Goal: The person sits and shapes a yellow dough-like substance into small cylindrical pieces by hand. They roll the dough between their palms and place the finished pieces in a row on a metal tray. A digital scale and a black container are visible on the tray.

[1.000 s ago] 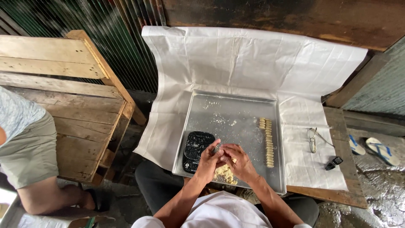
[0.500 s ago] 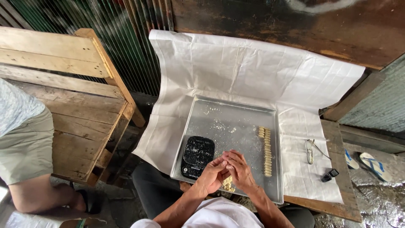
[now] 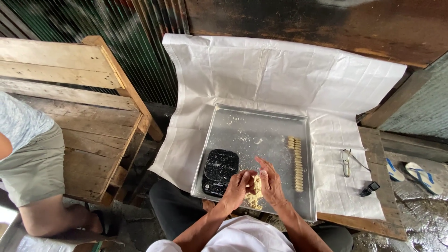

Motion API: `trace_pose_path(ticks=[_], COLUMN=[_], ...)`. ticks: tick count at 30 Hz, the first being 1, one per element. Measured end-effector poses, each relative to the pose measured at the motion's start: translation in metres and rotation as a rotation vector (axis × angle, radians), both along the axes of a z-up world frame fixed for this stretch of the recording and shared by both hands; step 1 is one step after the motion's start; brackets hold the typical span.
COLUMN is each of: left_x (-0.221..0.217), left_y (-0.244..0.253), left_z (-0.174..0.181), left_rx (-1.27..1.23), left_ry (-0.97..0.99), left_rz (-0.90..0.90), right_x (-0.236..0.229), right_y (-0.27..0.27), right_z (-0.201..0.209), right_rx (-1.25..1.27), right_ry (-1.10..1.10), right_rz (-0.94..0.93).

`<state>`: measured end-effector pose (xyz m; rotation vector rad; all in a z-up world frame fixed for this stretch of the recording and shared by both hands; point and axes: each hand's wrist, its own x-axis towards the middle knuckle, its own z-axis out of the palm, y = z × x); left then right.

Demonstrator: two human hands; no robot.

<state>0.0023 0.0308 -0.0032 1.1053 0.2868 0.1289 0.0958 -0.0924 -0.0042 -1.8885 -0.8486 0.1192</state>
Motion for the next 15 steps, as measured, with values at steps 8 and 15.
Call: trace_pose_path(ticks=[8,15], left_x=[-0.012,-0.004], left_y=[0.004,0.002], left_z=[0.007,-0.017], left_rx=[0.083,-0.236], left_ry=[0.001,-0.246], left_rz=[0.012,0.0], right_x=[-0.002,-0.004], right_y=[-0.003,0.011], right_z=[0.005,0.015], right_rx=[0.015,0.104], right_ry=[0.102,0.147], right_rz=[-0.056,-0.08])
